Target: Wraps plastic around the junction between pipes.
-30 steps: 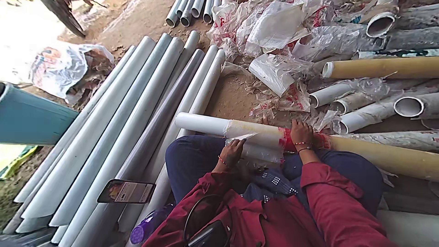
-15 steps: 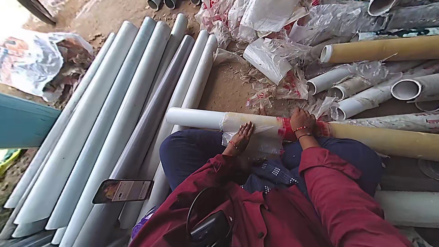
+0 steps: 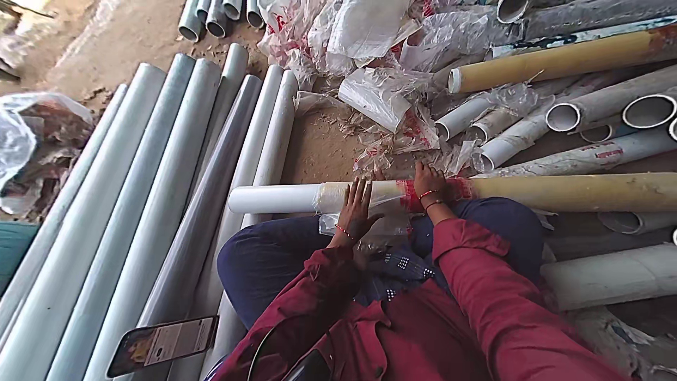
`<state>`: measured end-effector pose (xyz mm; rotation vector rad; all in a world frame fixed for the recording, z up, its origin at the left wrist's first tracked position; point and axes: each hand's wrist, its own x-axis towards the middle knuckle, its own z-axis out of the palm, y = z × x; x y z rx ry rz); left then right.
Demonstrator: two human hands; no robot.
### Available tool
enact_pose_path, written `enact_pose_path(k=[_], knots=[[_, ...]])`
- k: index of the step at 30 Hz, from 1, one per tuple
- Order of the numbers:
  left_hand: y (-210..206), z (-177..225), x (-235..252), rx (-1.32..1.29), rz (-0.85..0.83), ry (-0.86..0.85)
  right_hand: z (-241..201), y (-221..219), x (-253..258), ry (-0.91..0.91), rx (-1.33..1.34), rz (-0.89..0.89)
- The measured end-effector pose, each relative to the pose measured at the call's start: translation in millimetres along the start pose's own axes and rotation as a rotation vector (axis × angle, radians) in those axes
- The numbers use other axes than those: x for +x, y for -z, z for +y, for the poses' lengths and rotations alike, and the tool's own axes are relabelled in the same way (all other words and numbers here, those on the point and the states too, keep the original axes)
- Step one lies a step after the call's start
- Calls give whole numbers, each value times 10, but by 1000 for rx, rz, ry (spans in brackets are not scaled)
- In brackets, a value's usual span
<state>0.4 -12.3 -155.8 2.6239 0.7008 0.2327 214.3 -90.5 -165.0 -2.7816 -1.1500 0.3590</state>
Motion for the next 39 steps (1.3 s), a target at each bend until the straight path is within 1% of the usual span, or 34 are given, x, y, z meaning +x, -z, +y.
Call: enact_pose_path(k=[2,3,4,7,8,9,10,12,17,19,20,23,24,26,27,29,31,34,36,39], knots=[[-27,41,278,85,-257,66,-28,35,8,-63,32,-23],[-69,49,357,110,-340,67,-29,33,0,-84,56,-8],[-134,41,364,115,-328,36,-21,19,-13,-95,82,28],[-442,-62,182,100,-6,-123,33,-51,-31,-101,164,170],[-501,-77,146,92,55,-137,42,-64,-17,-100,190,209],[-523,-69,112,80,70,-126,37,-62,-4,-109,200,218],[-523,-35,82,61,61,-102,36,-54,8,-113,200,214],[-482,85,22,18,-9,-37,58,-38,9,-105,199,189],[-294,234,-17,-63,-139,30,43,42,-17,-105,188,142],[-338,222,-84,-128,-67,10,26,97,-63,-97,161,92],[-345,215,-114,-177,-30,-1,15,148,-82,-78,148,62],[-251,173,-112,-303,-39,16,-57,395,-149,46,201,-27],[-238,151,-126,-320,-47,15,-73,466,-205,105,214,-76],[-218,126,-117,-322,-41,-2,-106,575,-293,213,154,-165],[-186,128,-105,-310,-70,-2,-120,601,-335,232,110,-208],[-113,174,-98,-280,-170,8,-90,582,-425,198,68,-255],[-60,256,-88,-242,-216,22,3,500,-447,99,101,-211],[93,474,53,-143,-367,165,30,465,-358,-34,101,-141],[125,570,206,-45,-445,229,-15,428,-293,-81,79,-143],[49,617,499,66,-546,240,-54,371,-228,-98,19,-165]])
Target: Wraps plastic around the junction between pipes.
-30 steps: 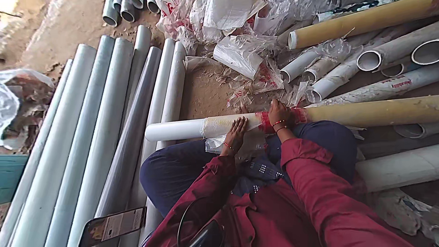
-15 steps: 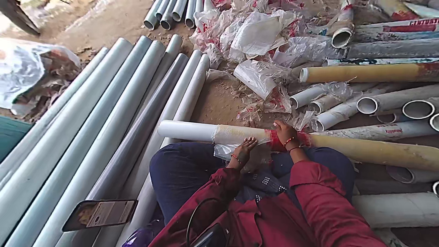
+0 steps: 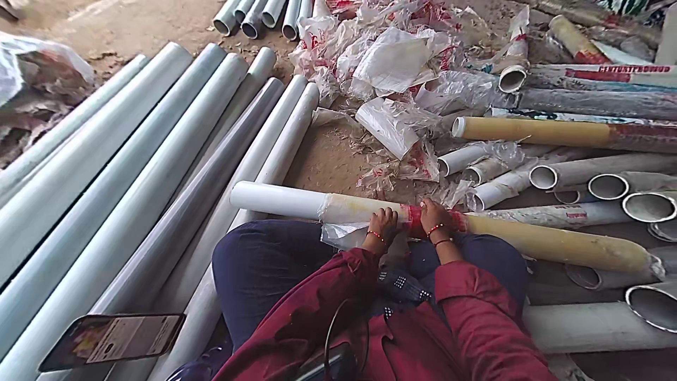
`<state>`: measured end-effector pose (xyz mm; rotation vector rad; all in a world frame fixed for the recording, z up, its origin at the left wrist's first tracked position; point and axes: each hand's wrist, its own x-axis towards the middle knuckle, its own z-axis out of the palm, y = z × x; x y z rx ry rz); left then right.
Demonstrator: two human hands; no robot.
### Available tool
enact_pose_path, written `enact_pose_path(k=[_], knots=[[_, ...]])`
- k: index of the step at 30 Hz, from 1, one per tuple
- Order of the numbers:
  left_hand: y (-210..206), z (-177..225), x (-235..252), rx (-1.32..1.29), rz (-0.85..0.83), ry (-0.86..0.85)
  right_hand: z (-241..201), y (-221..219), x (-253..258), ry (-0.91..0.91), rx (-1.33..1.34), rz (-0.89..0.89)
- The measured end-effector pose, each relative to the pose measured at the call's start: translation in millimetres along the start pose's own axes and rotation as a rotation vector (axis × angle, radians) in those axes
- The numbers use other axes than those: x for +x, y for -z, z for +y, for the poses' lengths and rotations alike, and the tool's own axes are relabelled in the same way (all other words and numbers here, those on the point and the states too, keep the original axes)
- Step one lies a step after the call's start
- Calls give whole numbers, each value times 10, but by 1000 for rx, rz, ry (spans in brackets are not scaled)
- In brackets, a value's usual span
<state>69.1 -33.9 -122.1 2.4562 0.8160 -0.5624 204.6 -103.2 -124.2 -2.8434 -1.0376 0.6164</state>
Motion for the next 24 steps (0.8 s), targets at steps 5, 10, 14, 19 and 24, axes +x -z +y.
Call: enact_pose_path(k=[5,10,14,19,24], knots=[[218,105,210,200,-245,-97,7,5,86,34,-38,-35],[191,192,61,248,-266,-96,94,-76,220,109,51,51],[5,369,-98,186,-210,133,188,-289,276,189,132,193],[83,405,-90,157,-155,194,172,-322,347,194,171,285],[211,411,41,174,-146,259,136,-329,314,169,137,207]])
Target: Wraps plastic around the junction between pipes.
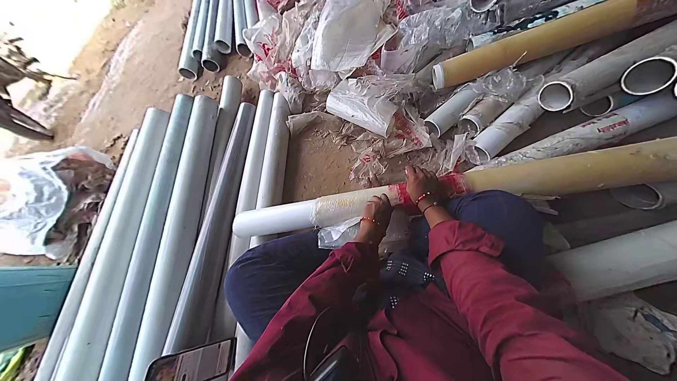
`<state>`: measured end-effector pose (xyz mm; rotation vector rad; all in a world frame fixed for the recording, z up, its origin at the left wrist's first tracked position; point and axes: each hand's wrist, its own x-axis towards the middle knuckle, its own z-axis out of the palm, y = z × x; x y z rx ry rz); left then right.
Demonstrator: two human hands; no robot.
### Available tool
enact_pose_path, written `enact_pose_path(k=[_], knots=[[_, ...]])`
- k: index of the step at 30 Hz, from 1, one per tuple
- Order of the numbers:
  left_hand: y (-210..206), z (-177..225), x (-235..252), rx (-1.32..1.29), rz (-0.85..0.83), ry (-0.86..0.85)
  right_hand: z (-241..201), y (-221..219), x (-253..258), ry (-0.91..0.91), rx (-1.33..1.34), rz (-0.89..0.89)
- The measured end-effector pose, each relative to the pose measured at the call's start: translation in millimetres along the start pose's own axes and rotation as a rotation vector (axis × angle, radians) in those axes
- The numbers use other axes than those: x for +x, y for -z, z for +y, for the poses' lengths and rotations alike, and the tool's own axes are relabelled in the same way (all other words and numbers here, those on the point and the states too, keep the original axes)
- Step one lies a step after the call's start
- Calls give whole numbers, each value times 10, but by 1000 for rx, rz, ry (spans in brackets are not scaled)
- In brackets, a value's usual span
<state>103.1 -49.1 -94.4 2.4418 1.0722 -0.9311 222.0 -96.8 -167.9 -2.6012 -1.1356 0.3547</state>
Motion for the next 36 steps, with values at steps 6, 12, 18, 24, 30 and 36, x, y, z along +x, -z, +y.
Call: enact_pose_path(k=[6,12,18,24,30,36], knots=[[31,88,88,-13,-14,-41,-36,76,-24,-21,-19,-74],[187,50,136,301,-169,-305,-37,27,-15,-34,-10,-60],[203,95,67,450,-241,-407,-15,-6,-23,-65,35,-18],[5,124,-44,227,-218,-219,-9,104,5,-19,49,-27],[27,-169,149,151,85,-204,-23,90,150,10,48,77],[21,-527,456,-42,356,-284,-354,520,-86,-309,192,-72]])
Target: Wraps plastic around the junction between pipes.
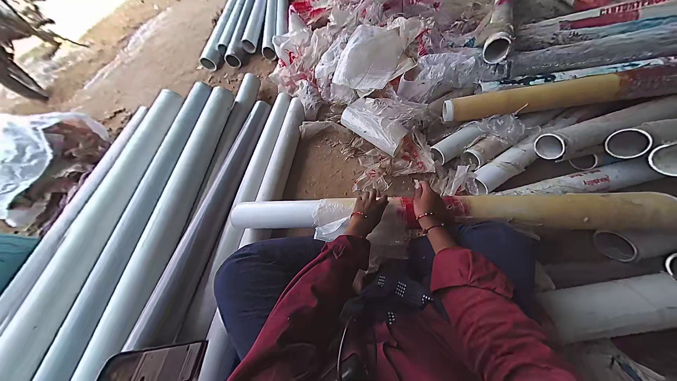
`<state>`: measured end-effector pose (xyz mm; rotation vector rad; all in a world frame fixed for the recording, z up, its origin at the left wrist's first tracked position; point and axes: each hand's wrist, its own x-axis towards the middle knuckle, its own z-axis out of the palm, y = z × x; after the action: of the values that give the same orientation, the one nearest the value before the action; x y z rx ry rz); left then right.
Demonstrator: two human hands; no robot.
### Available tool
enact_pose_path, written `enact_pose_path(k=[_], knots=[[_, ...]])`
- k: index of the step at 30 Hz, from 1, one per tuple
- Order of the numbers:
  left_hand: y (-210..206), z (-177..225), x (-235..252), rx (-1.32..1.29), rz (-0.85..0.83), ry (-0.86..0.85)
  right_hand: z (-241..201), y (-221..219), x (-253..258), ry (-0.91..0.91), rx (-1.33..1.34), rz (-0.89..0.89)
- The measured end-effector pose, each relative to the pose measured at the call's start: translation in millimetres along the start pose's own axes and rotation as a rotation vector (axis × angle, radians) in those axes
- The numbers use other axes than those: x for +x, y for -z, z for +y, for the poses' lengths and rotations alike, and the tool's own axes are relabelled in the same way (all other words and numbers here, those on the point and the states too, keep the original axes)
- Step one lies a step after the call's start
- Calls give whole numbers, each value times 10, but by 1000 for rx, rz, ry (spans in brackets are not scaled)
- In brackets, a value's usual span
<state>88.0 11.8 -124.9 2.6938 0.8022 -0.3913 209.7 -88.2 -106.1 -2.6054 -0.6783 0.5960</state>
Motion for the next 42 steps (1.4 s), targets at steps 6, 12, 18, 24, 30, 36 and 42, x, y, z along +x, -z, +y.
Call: enact_pose_path(k=[6,12,18,24,30,36,42], knots=[[-231,17,-96,-112,29,-220,216,-28,-267,-60,35,-249],[-200,-166,36,-216,80,-331,137,-228,-238,-47,-85,-237],[-260,-234,124,-240,92,-375,-49,-180,-255,-20,-266,-221],[-187,-228,243,-230,55,-328,-166,-179,-283,-31,-375,-233],[-75,-197,416,-265,18,-237,-31,-393,-438,6,-339,-155],[-4,-166,425,-235,-53,-233,97,-313,-502,51,-219,3],[-104,56,664,-1,-248,-129,373,-388,180,113,-400,379]])
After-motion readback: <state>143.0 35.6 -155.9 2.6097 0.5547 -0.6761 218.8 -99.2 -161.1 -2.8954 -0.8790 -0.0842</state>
